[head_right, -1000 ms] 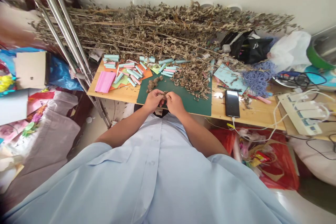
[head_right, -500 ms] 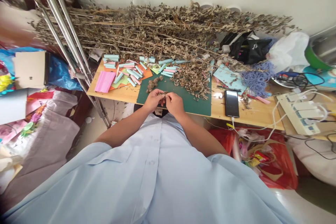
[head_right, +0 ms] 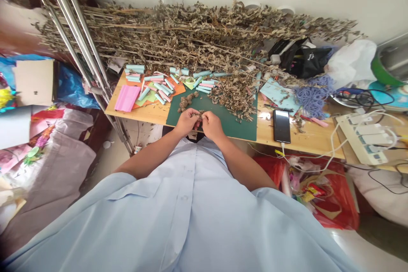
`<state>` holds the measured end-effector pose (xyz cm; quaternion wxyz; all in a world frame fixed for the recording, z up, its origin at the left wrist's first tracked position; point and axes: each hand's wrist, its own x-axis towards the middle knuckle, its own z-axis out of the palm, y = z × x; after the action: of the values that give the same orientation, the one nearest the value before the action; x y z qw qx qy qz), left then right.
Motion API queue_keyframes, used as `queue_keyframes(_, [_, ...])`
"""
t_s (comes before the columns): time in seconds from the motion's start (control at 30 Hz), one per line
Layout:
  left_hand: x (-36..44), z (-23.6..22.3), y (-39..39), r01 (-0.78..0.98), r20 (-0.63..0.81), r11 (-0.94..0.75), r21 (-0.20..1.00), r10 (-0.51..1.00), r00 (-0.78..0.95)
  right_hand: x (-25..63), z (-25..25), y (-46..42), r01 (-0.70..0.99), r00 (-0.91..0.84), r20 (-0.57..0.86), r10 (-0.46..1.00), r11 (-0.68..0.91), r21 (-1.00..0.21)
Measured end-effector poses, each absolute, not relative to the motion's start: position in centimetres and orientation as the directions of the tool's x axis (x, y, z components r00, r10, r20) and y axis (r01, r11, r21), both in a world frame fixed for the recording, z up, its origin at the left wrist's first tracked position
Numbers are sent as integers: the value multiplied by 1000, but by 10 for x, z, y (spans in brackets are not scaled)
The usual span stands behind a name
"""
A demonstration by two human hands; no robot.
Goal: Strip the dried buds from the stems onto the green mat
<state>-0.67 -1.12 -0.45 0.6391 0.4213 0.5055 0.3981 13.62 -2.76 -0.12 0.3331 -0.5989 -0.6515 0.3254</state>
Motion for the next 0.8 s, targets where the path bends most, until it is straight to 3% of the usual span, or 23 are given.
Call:
queue_keyframes(0.1, [-6, -4, -11, -137, -327, 349, 927, 931, 160, 136, -6, -24, 318, 38, -142, 989, -147, -937])
queue_keyframes(0.17, [-6, -3, -10, -160, -329, 354, 921, 930, 165, 137, -7, -21, 255, 119, -158, 980, -184, -949])
queue_keyframes(0.47, [-6, -3, -10, -156, -294, 328, 932, 934, 203, 131, -3, -23, 345, 94, -26, 995, -57, -937])
queue_keyframes(0.8, [-7, 3, -10, -211, -326, 371, 904, 919, 221, 137, -6, -23, 353, 50, -13, 999, -30, -935])
